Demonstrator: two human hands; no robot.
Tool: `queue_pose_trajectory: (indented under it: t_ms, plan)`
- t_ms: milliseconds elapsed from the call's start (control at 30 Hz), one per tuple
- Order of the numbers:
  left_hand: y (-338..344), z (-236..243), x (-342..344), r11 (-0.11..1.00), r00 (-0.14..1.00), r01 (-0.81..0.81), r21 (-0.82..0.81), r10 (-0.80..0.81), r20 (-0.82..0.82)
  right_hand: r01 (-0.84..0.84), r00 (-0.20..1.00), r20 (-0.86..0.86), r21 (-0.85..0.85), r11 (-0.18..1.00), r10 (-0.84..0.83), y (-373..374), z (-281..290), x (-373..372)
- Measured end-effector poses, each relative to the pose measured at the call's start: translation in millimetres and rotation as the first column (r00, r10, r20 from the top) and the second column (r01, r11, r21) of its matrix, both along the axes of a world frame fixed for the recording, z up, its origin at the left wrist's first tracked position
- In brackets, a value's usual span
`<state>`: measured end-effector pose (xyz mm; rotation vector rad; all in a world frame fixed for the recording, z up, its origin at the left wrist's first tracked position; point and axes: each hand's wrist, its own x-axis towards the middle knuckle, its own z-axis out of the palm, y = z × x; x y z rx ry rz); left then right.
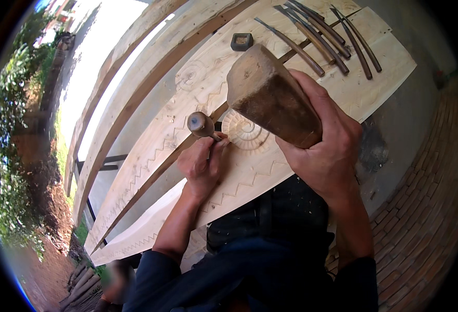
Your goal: The person carves a spiral pattern into a wooden board using a chisel and a wooden mallet. They repeatedly position the chisel and strike it to deepen the design on the board's surface.
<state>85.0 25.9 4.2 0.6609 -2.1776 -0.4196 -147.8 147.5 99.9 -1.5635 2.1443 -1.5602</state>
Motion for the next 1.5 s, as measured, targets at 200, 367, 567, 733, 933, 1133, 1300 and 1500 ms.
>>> queue_pose_trajectory:
  t_ms: [200,367,567,733,933,1133,1300,1500]
  plan:
    - [0.3,0.7,-4.0,0.999,0.999,0.032,-0.036,-0.032,-0.008,-0.063,0.937,-0.344,0.006,0.998,0.062,-16.6,42.3,-6.1]
    - [-2.6,2.8,-5.4,0.998,0.998,0.06,-0.027,-0.06,-0.021,-0.075,0.928,-0.371,-0.072,0.995,0.043,-25.3,56.4,-8.7]
    - [-2.4,2.3,-9.1,0.995,0.996,0.084,-0.053,-0.085,-0.006,-0.012,0.91,-0.402,0.218,0.976,0.101,-22.9,37.6,3.2]
    - [-0.1,3.1,-6.9,0.996,0.996,0.077,-0.053,-0.074,0.05,0.048,0.992,-0.114,-0.041,0.998,-0.052,-13.9,24.2,-8.3]
    - [10.8,13.6,15.2,0.998,0.996,-0.027,0.064,0.032,-0.08,-0.098,0.668,0.725,0.309,0.946,-0.168,28.4,-25.6,-9.2]
    - [14.2,-0.5,16.1,0.834,0.865,0.007,0.552,0.272,-0.422,-0.009,0.856,0.508,0.211,0.977,-0.102,31.6,-73.9,2.7]
    - [16.5,-8.3,13.4,0.777,0.881,0.08,0.625,0.237,-0.408,-0.023,0.821,0.553,0.28,0.96,-0.142,33.0,-78.7,0.1]
    - [13.5,-10.1,6.1,0.814,0.939,0.042,0.579,0.165,-0.301,-0.055,0.789,0.591,0.342,0.938,-0.169,20.3,-70.4,-5.2]
